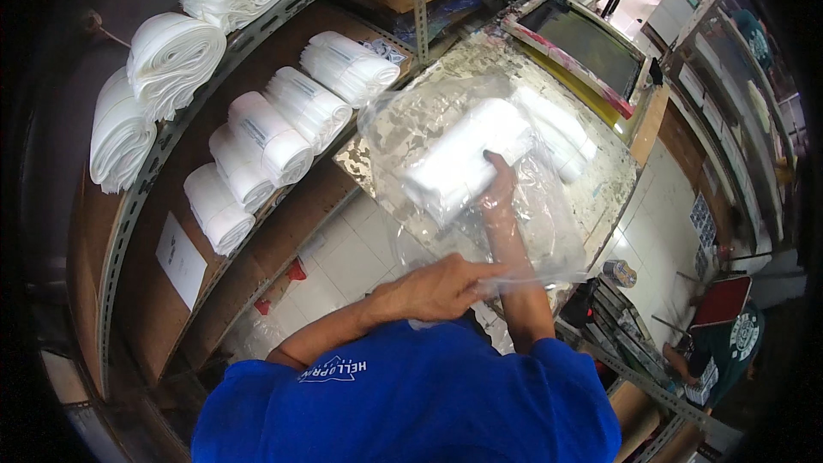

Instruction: The person organizes printed white plastic bags by stacking them on a table, placing the stacks into a larger clear plastic bag, and then moving the filled bag to a shelf.

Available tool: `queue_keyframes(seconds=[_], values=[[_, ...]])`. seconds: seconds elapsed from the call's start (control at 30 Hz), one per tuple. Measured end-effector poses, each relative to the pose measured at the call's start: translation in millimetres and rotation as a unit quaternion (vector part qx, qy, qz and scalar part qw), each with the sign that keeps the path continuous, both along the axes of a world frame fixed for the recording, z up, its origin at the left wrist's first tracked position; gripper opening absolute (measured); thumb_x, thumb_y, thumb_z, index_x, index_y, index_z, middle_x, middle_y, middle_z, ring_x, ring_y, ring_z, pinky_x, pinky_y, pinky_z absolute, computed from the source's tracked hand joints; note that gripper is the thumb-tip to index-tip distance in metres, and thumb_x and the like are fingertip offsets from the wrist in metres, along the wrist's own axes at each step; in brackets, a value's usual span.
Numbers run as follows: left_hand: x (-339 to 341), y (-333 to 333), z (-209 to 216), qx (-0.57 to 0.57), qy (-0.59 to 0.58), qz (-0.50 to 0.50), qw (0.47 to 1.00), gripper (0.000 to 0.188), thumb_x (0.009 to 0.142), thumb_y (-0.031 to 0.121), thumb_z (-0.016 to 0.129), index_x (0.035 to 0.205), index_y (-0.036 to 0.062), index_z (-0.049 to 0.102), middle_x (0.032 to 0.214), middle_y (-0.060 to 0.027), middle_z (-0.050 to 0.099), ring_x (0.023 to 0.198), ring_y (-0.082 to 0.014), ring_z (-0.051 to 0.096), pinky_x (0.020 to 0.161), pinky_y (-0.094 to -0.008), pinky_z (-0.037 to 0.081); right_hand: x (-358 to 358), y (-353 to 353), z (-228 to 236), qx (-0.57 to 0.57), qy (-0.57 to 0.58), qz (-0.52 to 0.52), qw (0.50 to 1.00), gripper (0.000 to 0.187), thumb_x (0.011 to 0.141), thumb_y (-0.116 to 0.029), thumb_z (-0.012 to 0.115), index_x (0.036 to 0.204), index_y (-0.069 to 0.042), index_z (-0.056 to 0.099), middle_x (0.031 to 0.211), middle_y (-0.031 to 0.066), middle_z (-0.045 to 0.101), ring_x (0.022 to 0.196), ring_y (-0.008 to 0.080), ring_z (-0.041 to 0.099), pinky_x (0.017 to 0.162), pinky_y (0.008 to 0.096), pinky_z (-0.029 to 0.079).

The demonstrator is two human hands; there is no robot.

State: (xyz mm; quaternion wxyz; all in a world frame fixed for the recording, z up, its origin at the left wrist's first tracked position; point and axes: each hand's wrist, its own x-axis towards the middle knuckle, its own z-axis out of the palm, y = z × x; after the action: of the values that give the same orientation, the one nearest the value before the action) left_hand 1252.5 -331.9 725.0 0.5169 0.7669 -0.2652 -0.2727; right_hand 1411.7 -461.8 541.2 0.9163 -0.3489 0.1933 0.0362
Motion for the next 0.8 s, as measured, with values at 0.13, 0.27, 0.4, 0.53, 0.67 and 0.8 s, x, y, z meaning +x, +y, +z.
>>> queue_keyframes(seconds=[0.13,0.27,0.4,0.53,0.67,0.8], values=[[-5,-12,-19,-0.078,0.026,-0.04,0.996,0.055,0.091,0.013,0.06,0.143,0.0105,0.041,0.054,-0.0134,0.052,0.048,-0.0132,0.048,0.054,-0.0308,0.043,50,28,-26,0.05,-0.036,-0.141,0.988,0.051,0.072,0.006,0.065,0.119,0.008,0.048,0.111,0.0169,0.056,0.102,0.0309,0.059,0.087,0.0423,0.052],[-7,-6,-41,-0.141,0.004,-0.08,0.987,0.06,0.091,0.013,0.06,0.146,0.0121,0.035,0.053,-0.0084,0.051,0.047,-0.0112,0.048,0.052,-0.0294,0.041,78,67,-23,0.0,0.092,-0.173,0.981,0.071,0.065,0.007,0.07,0.127,0.008,0.033,0.119,0.0195,0.053,0.104,0.0305,0.058,0.087,0.0407,0.051],[3,-3,-21,-0.091,0.063,-0.139,0.984,0.062,0.093,0.013,0.058,0.148,0.0135,0.03,0.056,-0.0082,0.056,0.048,-0.0112,0.052,0.053,-0.0302,0.044,112,88,-33,-0.06,0.08,-0.195,0.976,0.088,0.064,0.002,0.075,0.132,0.007,0.02,0.126,0.0226,0.048,0.109,0.0313,0.055,0.09,0.0418,0.05],[10,-5,-34,-0.119,0.034,-0.069,0.99,0.065,0.092,0.012,0.059,0.149,0.0143,0.028,0.057,-0.0072,0.055,0.049,-0.012,0.051,0.052,-0.0294,0.043,126,106,-21,-0.056,0.087,-0.17,0.98,0.099,0.064,-0.003,0.079,0.137,0.006,0.012,0.132,0.0229,0.043,0.113,0.0318,0.052,0.091,0.0429,0.05],[17,-10,-31,-0.123,0.038,-0.08,0.988,0.07,0.089,0.01,0.06,0.15,0.0125,0.026,0.061,-0.0069,0.056,0.051,-0.0125,0.052,0.054,-0.0285,0.044,126,99,-18,-0.054,0.111,-0.146,0.982,0.09,0.069,-0.011,0.08,0.137,0.003,0.024,0.126,0.0202,0.05,0.109,0.032,0.054,0.094,0.0431,0.047],[27,-15,-43,-0.111,0.075,-0.108,0.985,0.074,0.087,0.007,0.061,0.15,0.0099,0.024,0.062,-0.0053,0.056,0.053,-0.0118,0.051,0.054,-0.0279,0.043,102,67,-50,-0.172,0.128,-0.01,0.977,0.075,0.077,-0.016,0.075,0.138,0.002,0.034,0.128,0.017,0.052,0.114,0.029,0.051,0.101,0.038,0.04]])
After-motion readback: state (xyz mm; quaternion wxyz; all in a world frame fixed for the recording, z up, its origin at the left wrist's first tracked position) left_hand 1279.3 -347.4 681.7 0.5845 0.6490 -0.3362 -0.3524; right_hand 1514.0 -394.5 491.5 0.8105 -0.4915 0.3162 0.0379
